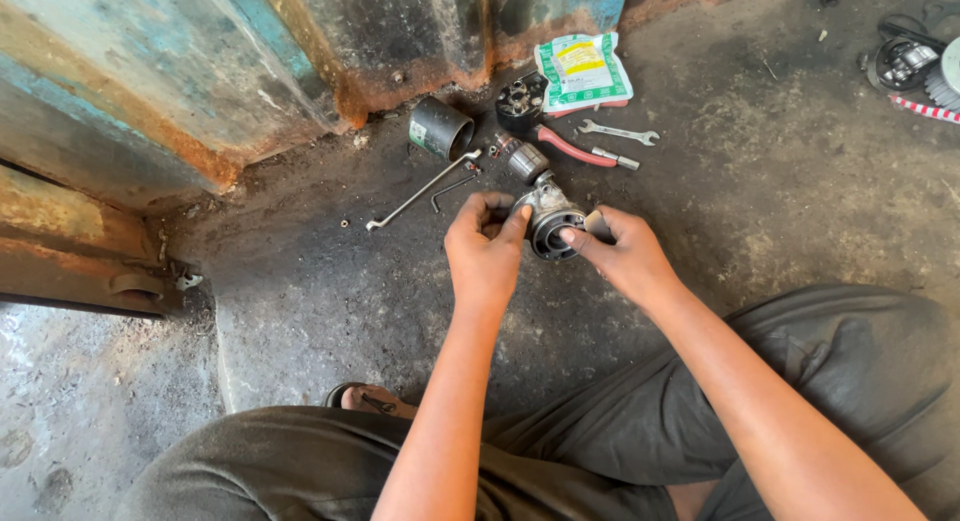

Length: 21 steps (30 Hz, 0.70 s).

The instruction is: The person sits on the floor and uses a screwdriver to disassemble a cylindrical mechanical component. They remove small parts and place them on the floor, then use the screwdriver to pry and adjust internal pieces of the assembly.

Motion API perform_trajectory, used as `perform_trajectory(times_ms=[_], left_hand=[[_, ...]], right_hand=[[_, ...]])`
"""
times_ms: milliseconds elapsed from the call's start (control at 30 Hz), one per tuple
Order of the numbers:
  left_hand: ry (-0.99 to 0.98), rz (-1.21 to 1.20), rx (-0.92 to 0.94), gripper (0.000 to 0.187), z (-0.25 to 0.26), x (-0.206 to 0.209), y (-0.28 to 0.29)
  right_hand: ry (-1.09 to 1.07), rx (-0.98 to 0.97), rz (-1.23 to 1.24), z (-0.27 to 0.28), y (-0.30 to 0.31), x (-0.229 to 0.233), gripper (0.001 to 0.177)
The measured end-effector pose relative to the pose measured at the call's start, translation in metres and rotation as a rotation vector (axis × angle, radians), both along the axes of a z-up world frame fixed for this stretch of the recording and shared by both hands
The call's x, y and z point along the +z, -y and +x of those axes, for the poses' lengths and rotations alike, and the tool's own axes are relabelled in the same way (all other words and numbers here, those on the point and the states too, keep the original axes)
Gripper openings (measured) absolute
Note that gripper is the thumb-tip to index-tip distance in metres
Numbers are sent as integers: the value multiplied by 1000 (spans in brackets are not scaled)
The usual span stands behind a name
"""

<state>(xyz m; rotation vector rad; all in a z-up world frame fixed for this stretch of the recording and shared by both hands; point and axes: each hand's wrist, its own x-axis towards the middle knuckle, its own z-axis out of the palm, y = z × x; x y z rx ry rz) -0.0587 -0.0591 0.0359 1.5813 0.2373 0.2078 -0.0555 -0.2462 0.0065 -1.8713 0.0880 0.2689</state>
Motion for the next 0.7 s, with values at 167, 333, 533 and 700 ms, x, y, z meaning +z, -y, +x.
perform_trajectory(times_ms=[167,333,533,700], left_hand=[[-31,275,39,10,-5,11,-2],[54,361,47,12,-6,10,-1],[-1,327,57,20,-1,2,-2],[-84,348,51,23,-3,4,-3]], right_hand=[[107,49,-64,1,1,-10,34],[113,49,-93,2,2,-13,33],[159,71,-156,0,1,-9,33],[131,93,-270,-5,-5,6,30]])
